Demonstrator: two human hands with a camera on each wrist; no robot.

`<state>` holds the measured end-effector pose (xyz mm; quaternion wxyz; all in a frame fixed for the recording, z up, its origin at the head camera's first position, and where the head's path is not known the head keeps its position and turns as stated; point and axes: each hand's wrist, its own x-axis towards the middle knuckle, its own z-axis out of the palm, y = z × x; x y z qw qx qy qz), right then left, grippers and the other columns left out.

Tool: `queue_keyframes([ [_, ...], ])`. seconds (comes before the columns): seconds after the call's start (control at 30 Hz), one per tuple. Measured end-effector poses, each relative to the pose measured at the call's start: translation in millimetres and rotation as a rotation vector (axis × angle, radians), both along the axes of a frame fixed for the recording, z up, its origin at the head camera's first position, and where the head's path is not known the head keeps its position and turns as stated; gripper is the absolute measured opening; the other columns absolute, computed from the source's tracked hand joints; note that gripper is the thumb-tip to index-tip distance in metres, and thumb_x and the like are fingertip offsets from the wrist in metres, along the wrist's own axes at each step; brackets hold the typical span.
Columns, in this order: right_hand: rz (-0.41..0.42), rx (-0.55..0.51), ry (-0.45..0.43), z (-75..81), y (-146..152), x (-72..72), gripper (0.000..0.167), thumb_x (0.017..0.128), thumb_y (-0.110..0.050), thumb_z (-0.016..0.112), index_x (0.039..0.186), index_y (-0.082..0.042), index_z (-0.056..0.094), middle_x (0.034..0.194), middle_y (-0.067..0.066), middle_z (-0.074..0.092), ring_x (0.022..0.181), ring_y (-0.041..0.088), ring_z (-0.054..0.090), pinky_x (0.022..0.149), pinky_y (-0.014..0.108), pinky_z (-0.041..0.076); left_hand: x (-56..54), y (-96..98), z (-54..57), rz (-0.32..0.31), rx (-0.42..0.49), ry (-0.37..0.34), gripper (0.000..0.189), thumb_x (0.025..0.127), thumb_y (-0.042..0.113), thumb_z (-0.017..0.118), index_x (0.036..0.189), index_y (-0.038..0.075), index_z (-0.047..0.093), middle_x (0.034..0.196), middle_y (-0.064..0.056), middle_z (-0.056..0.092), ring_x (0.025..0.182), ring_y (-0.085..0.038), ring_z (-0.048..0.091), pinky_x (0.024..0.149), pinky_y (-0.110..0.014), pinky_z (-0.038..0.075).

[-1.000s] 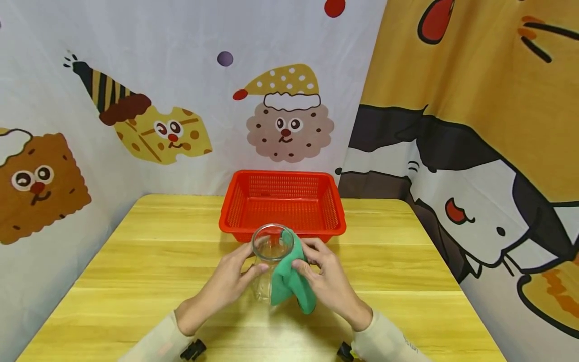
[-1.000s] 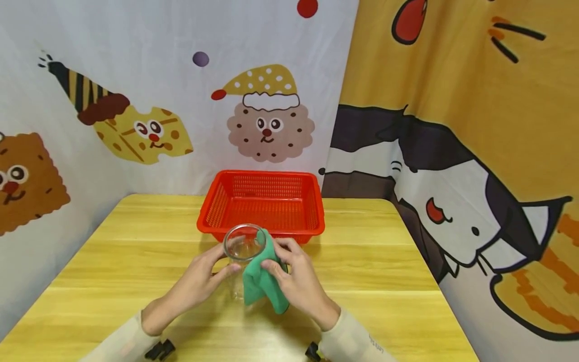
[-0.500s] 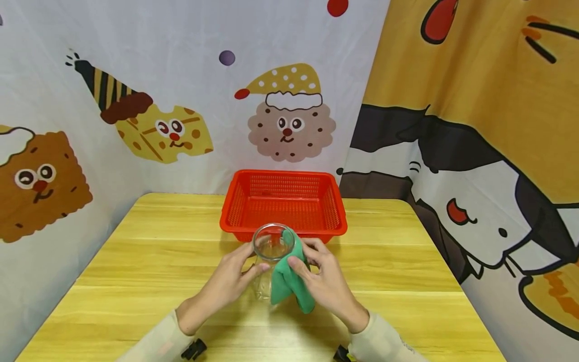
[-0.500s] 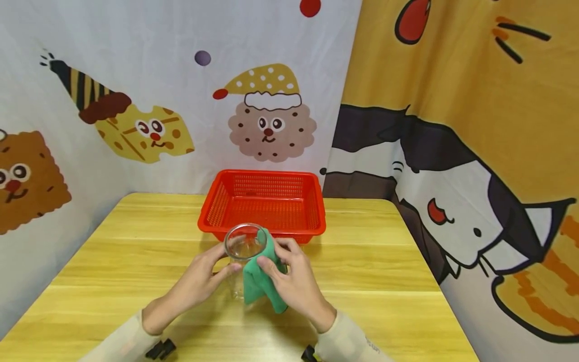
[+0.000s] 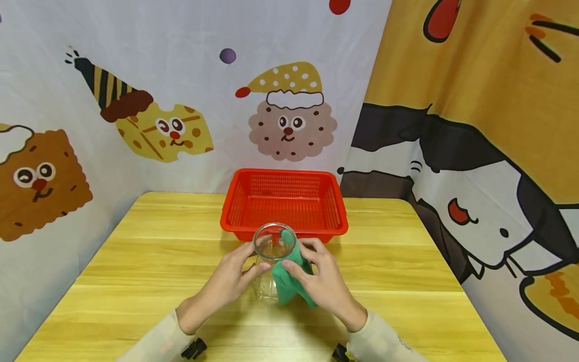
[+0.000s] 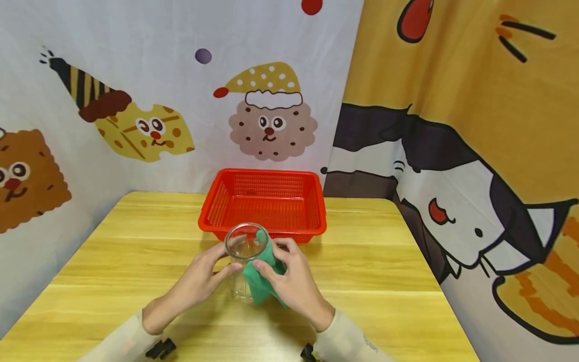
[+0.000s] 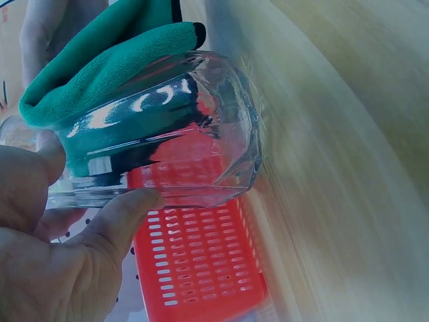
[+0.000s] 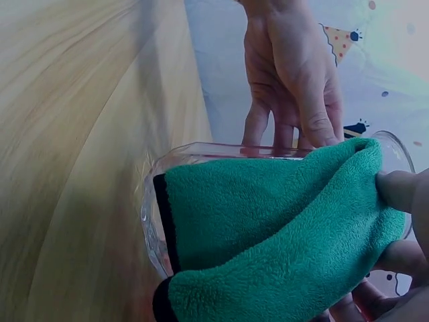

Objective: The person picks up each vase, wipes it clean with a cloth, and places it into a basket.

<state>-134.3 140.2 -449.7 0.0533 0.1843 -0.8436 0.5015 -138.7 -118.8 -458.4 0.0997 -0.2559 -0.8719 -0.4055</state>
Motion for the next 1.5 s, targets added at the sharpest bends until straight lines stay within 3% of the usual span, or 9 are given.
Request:
queue_keyframes([
  [0.43,0.087,0.078,0.082,-0.1,6.2,0.2,0.049,0.116,-0.03,0.076,0.16,-0.01,0.071,0.156,0.003,0.065,0.145,0.026,0.067,0.122,0.057,0.062,-1.0,1.6,-0.6,-0.004,0.007,0.007,0.053,0.11,0.02,0.081,0.159,0.007,0.067,0.145,-0.014,0.082,0.137,-0.036,0.08,0.116,-0.06,0.067],
  [0.83,0.095,0.105,0.105,-1.9,6.7,-0.6,0.051,0.114,-0.03,0.079,0.16,-0.009,0.07,0.157,0.003,0.064,0.144,0.025,0.067,0.12,0.054,0.063,0.3,2.2,-0.5,0.001,-0.003,0.004,0.053,0.11,0.02,0.081,0.159,0.007,0.067,0.146,-0.014,0.082,0.139,-0.035,0.079,0.117,-0.06,0.066],
  [1.13,0.094,0.146,0.064,1.5,7.6,-0.9,0.058,0.111,-0.029,0.082,0.164,-0.011,0.066,0.158,0.002,0.063,0.145,0.023,0.068,0.121,0.051,0.063,0.4,2.3,-0.8,-0.004,-0.001,0.016,0.052,0.11,0.019,0.081,0.159,0.006,0.067,0.146,-0.014,0.082,0.139,-0.036,0.079,0.116,-0.06,0.066],
  [1.5,0.077,0.17,0.062,-2.5,9.0,-1.8,0.059,0.11,-0.026,0.083,0.162,-0.004,0.065,0.156,0.005,0.065,0.141,0.025,0.071,0.119,0.051,0.064,-0.1,2.1,-1.5,-0.003,-0.001,0.011,0.055,0.11,0.019,0.081,0.161,0.007,0.066,0.147,-0.015,0.081,0.139,-0.036,0.079,0.117,-0.061,0.066],
])
